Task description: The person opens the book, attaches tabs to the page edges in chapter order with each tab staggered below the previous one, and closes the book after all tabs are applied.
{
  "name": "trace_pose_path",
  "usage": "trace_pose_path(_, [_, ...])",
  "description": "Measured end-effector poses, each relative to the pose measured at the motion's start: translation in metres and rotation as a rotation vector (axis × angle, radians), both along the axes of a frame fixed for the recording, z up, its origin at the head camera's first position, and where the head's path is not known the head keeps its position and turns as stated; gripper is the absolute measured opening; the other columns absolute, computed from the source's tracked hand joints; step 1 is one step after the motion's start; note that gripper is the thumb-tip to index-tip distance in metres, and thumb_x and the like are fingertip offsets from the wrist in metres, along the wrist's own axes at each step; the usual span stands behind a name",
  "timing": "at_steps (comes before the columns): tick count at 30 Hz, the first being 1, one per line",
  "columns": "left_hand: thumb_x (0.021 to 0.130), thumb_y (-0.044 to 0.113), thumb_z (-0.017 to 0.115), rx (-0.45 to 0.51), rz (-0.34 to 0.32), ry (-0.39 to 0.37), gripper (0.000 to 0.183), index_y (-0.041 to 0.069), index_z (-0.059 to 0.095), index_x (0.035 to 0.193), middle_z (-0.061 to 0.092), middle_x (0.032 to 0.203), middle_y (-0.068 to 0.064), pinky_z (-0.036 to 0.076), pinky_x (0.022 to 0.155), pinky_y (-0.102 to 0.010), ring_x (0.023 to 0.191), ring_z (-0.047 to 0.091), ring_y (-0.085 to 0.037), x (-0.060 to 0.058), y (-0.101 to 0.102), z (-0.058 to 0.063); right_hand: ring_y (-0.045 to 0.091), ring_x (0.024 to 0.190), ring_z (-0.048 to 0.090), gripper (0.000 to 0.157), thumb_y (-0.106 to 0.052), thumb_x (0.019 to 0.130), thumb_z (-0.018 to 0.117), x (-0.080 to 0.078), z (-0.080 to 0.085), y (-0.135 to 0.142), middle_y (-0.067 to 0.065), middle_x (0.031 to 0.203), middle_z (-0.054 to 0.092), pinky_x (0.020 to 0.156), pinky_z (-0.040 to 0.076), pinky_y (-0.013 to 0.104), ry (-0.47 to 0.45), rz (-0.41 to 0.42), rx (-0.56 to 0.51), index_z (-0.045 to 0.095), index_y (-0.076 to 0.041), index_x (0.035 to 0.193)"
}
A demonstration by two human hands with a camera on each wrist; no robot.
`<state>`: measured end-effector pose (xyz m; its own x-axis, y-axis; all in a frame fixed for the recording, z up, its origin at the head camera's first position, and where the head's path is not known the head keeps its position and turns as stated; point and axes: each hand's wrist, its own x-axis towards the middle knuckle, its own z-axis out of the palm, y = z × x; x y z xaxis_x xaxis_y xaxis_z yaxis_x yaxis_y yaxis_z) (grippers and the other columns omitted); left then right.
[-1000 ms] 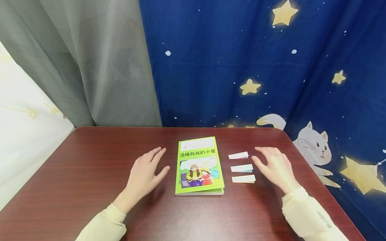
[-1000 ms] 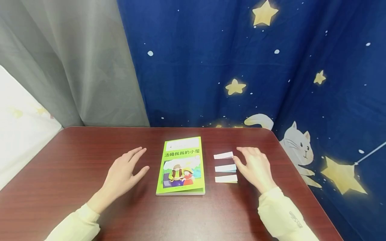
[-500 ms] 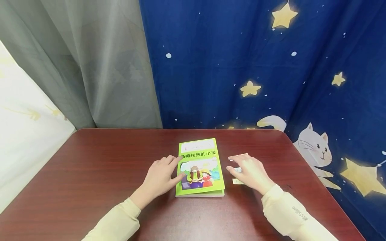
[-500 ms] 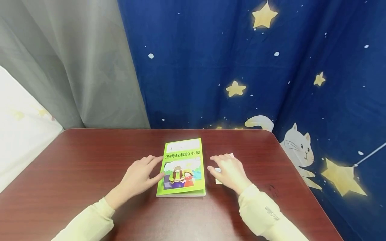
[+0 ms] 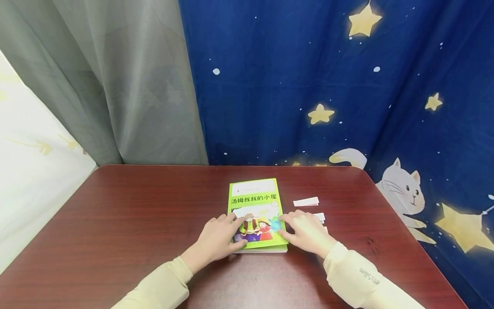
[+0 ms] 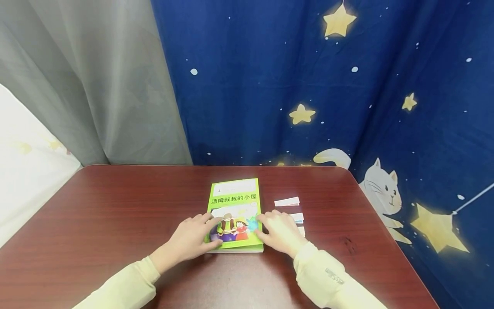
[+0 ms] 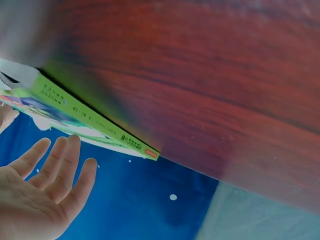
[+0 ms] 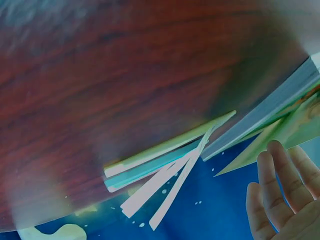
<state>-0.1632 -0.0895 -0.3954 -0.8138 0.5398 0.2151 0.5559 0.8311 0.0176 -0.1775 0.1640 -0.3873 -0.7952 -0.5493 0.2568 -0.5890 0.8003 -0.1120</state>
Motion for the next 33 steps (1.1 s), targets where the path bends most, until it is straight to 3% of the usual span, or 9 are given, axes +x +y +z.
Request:
trace_pose_path(9, [0.073,0.057,0.056,-0.071,-0.021,0.023,0.059,0.015,0.055,0.114,0.050,0.088,-0.001,0.040,0.059,-0.033,0.078,0.049,-0.019,0.003,0.003,-0.007,0.014,0.068,0.052,0.034,-0.035,0.075,0.065,0.002,-0.009,-0.002,-0.003,0.079,0.058,0.053,0.042,0.030,0.073,0.060,0.039,0.064,-0.012,0.100])
trace_pose_path(16, [0.067,0.060,0.060,-0.088,-0.037,0.059,0.064,0.015,0.055,0.111,0.048,0.085,-0.001,0.038,0.056,-0.033,0.076,0.047,-0.019,0.001,0.005,-0.012,0.015,0.066,0.051,0.036,-0.035,0.075,0.064,0.003,-0.014,-0.002,-0.002,0.076,0.055,0.052,0.041,0.031,0.026,0.065,0.072,0.063,-0.011,0.101])
trace_pose_path(24, [0.067,0.062,0.060,-0.081,-0.041,0.071,0.064,0.015,0.056,0.111,0.047,0.086,-0.001,0.038,0.053,-0.031,0.076,0.047,-0.018,0.001,0.005,-0.014,0.014,0.065,0.050,0.035,-0.033,0.075,0.065,0.004,-0.016,-0.003,-0.003,0.076,0.055,0.051,0.040,0.030,-0.003,0.065,0.074,0.063,-0.012,0.102])
trace_pose_path(33, [0.067,0.062,0.059,-0.090,-0.067,0.134,0.063,0.015,0.056,0.108,0.047,0.085,0.000,0.036,0.048,-0.028,0.072,0.046,-0.018,0.000,0.005,-0.016,0.014,0.067,0.051,0.036,-0.034,0.076,0.064,0.001,-0.017,-0.001,-0.001,0.082,0.058,0.054,0.041,0.030,-0.030,0.050,0.075,0.062,-0.012,0.105])
